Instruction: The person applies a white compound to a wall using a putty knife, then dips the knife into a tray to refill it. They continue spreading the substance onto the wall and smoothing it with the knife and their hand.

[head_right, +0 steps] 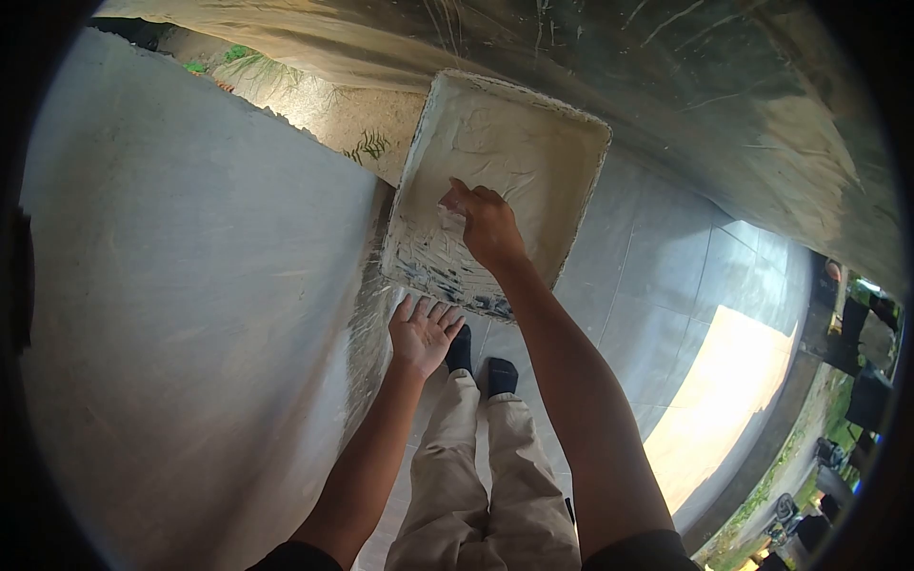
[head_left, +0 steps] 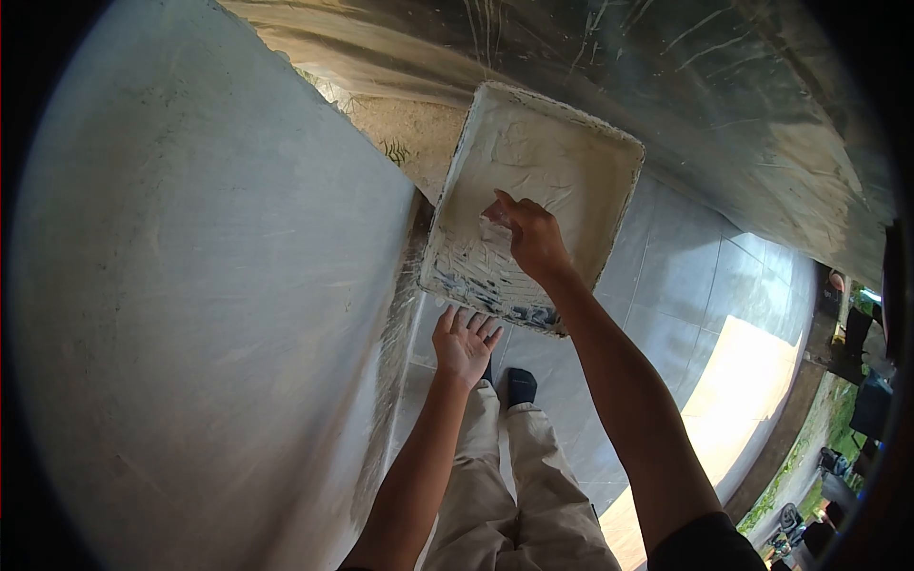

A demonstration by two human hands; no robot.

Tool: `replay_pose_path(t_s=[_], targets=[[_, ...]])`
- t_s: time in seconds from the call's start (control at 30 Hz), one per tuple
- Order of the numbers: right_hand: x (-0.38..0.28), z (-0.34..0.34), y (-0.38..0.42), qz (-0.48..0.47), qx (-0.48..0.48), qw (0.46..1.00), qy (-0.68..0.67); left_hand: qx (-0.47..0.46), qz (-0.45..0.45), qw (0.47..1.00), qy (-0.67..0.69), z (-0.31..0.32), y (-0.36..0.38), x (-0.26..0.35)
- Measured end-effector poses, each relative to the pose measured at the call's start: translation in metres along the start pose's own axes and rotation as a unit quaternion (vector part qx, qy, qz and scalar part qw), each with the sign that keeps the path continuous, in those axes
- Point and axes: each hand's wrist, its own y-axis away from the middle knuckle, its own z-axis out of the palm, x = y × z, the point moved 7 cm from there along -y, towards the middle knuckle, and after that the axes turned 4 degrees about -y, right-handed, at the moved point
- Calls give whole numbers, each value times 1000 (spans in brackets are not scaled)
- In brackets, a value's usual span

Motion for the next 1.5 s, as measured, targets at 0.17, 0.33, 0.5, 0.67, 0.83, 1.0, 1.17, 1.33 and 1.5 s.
replay_pose_path(t_s=[0.17, 0.33, 0.5, 0.67, 0.83, 1.0, 1.17, 1.33, 1.5], targets=[[5, -1, 2, 12, 8, 1000, -22, 2, -3, 1000, 9, 1, 0, -1], [5, 7, 10, 11, 1, 1000, -7, 2, 1, 1000, 21, -2, 0, -1], [4, 13, 21, 13, 19, 1000, 3, 6, 2, 999, 33, -2, -1, 0], [9, 13, 26, 49, 2, 999, 24, -13, 3, 999, 32, -2, -4, -1], [4, 10, 31, 36, 21, 999, 31, 0, 4, 999, 40, 1, -4, -3], [4, 19, 52, 42, -24, 997, 63, -4, 3, 999, 37, 2, -3, -5], [4, 21, 70, 40, -31, 996, 77, -38, 6, 999, 39, 2, -3, -5], [2, 22, 80, 41, -42, 996, 66, -70, 10, 997, 34, 1, -6, -8], [7, 25, 78, 53, -63, 995, 50, -102, 9, 995, 13, 2, -8, -9]])
